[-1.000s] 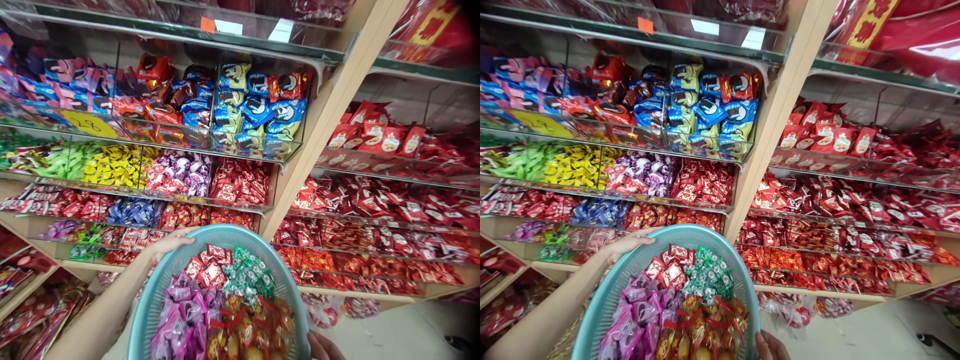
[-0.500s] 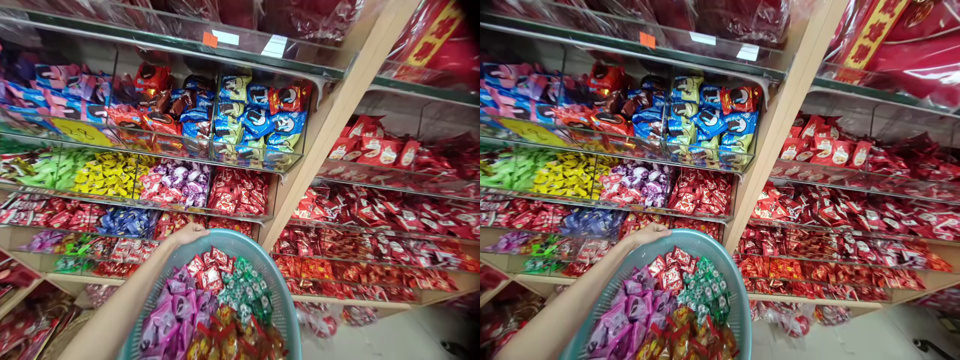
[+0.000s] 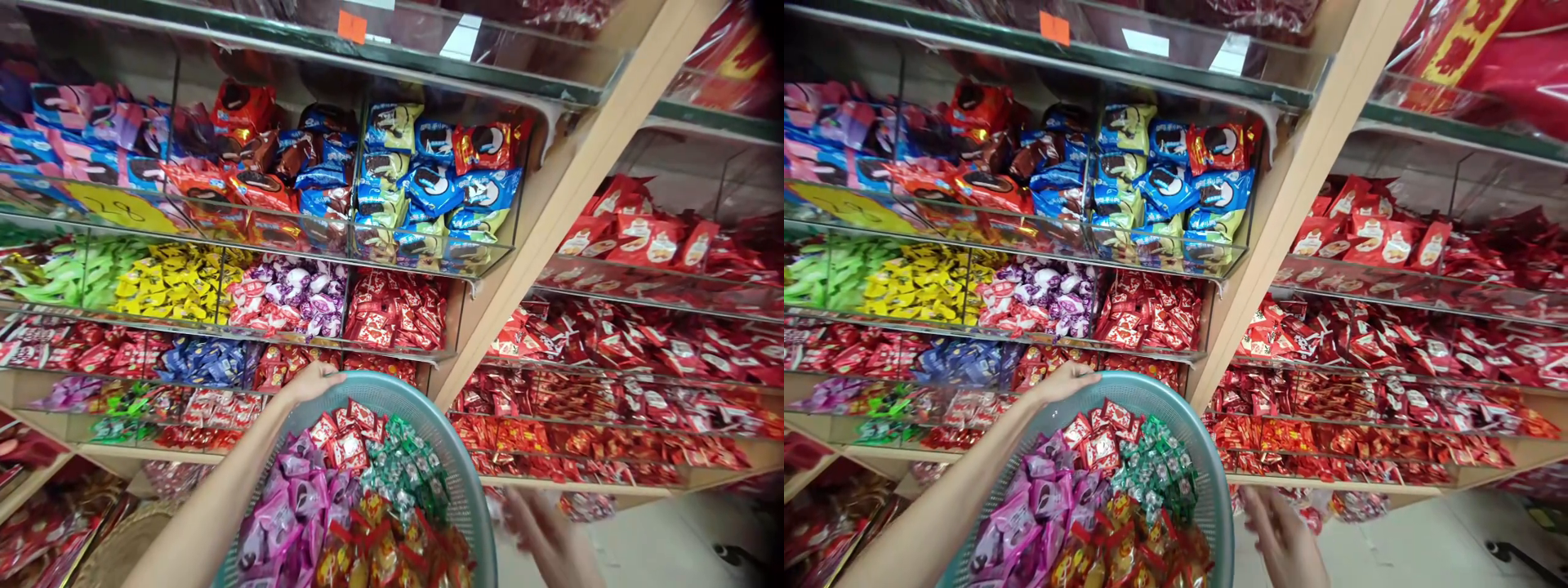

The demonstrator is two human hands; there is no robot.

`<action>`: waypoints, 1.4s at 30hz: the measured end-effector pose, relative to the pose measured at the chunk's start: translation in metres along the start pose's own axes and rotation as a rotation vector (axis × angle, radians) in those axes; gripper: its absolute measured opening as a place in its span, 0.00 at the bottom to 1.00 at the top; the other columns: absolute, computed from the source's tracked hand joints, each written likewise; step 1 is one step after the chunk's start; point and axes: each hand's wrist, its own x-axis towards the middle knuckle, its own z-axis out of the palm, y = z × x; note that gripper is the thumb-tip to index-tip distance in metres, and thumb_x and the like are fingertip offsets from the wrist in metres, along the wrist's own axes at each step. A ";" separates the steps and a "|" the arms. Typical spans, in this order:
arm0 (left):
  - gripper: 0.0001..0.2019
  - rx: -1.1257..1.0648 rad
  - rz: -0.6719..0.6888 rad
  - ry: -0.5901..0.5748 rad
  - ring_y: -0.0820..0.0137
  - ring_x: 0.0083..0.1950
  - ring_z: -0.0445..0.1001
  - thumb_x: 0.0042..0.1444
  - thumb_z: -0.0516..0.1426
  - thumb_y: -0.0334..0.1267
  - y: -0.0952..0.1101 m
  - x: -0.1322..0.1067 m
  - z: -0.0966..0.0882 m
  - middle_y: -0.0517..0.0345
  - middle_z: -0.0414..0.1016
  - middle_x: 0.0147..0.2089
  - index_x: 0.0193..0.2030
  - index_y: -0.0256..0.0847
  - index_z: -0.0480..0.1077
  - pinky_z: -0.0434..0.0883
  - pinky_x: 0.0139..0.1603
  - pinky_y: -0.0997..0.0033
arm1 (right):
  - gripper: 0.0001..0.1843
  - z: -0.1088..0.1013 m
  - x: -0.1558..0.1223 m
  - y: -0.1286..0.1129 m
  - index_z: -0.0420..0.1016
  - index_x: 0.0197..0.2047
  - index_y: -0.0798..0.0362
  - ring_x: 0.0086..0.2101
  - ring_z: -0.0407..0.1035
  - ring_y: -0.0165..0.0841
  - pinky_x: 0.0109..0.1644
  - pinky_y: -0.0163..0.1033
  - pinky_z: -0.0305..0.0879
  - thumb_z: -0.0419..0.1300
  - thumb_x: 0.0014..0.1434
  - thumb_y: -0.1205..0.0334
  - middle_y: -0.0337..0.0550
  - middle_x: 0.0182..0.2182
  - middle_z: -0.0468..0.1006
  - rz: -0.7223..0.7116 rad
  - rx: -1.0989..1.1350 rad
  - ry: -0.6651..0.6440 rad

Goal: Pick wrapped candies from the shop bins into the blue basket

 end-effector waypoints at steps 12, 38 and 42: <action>0.23 0.024 0.058 0.007 0.76 0.23 0.57 0.46 0.54 0.60 -0.007 0.008 0.005 0.66 0.62 0.20 0.25 0.37 0.69 0.54 0.25 0.74 | 0.26 0.097 0.103 -0.183 0.68 0.20 0.55 0.11 0.58 0.23 0.15 0.29 0.52 0.57 0.51 0.40 0.38 0.12 0.70 -0.265 0.265 -0.207; 0.22 -0.012 0.077 0.016 0.77 0.24 0.55 0.48 0.54 0.57 -0.004 0.006 0.008 0.67 0.59 0.20 0.22 0.37 0.67 0.52 0.25 0.75 | 0.23 0.142 0.060 -0.108 0.64 0.27 0.54 0.23 0.72 0.29 0.22 0.30 0.65 0.60 0.48 0.41 0.38 0.24 0.76 -0.142 0.315 -0.761; 0.22 0.015 0.092 0.024 0.76 0.24 0.55 0.48 0.54 0.58 -0.003 0.005 0.007 0.67 0.58 0.20 0.22 0.37 0.67 0.53 0.25 0.75 | 0.25 0.173 0.074 -0.099 0.63 0.28 0.54 0.22 0.72 0.28 0.20 0.29 0.63 0.60 0.46 0.39 0.39 0.25 0.77 -0.124 0.298 -0.814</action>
